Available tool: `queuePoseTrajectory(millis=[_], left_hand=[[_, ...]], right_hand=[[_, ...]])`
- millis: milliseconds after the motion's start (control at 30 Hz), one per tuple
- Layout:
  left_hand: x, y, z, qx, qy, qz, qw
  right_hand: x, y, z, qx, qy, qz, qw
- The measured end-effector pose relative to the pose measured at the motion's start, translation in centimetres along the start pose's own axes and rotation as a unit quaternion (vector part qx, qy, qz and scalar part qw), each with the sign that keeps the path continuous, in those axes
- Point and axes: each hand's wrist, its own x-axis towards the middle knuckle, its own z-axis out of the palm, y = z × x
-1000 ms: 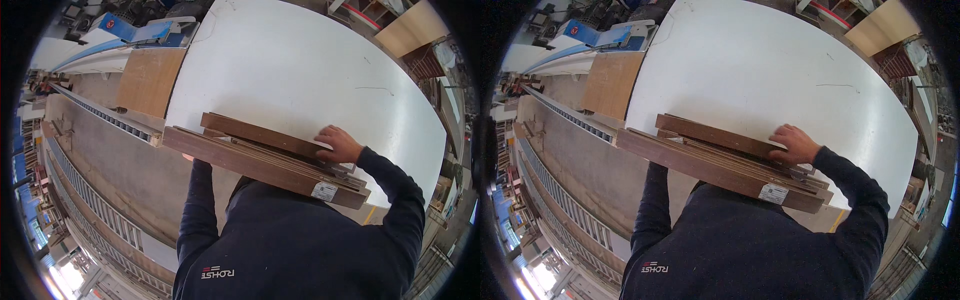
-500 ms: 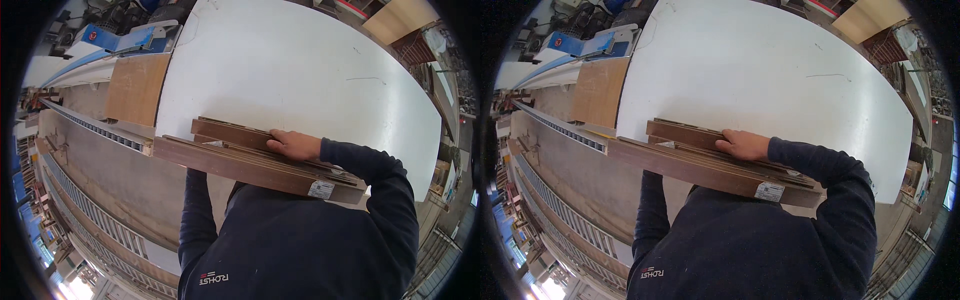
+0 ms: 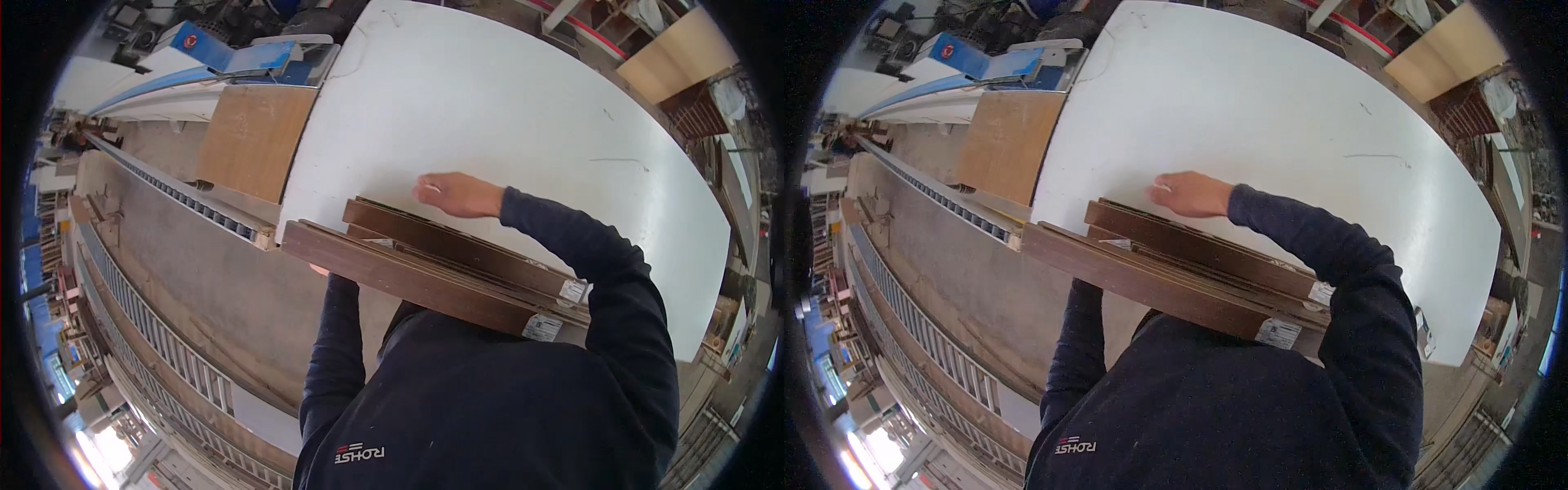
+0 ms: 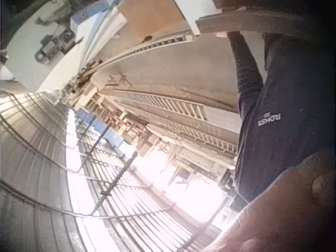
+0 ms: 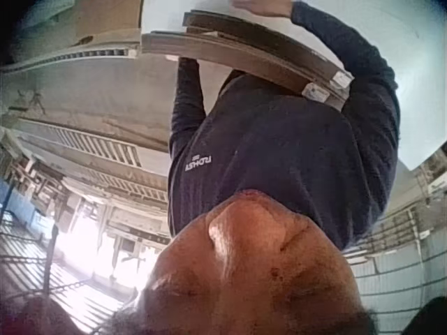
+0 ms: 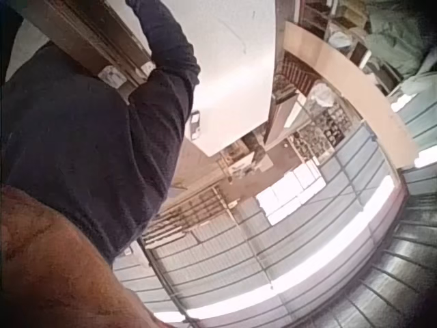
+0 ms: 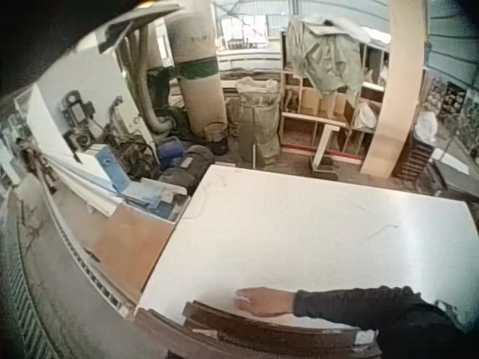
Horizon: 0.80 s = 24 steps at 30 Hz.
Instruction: The person feeds wooden boards into an edge-banding machine one by one, retrieves them as they exit, and stacks them together on the workbench.
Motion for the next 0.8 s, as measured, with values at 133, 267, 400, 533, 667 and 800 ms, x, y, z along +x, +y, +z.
queuePoseTrajectory(millis=[133, 267, 400, 533, 667, 800], left_hand=[[-1.8, -0.7, 5.4, 0.063, 0.153, 0.139, 0.976], [-3.7, -1.0, 10.0, 0.135, 0.266, 0.204, 0.932], [-4.8, -0.9, 12.4, 0.160, 0.306, 0.212, 0.914], [-5.3, -0.9, 13.4, 0.172, 0.327, 0.209, 0.906], [-5.7, -1.0, 13.9, 0.183, 0.339, 0.209, 0.899], [-6.0, -0.8, 14.3, 0.197, 0.347, 0.210, 0.893]], right_hand=[[6.1, -1.8, -1.5, -0.011, 0.055, -0.034, 0.998], [12.3, -3.8, -2.7, -0.046, 0.143, -0.048, 0.988], [18.4, -5.2, -4.2, -0.089, 0.252, -0.053, 0.962], [23.2, -5.8, -5.8, -0.146, 0.325, -0.053, 0.933], [26.9, -5.2, -7.7, -0.272, 0.378, -0.021, 0.884], [29.7, -4.0, -9.2, -0.347, 0.445, -0.056, 0.824]])
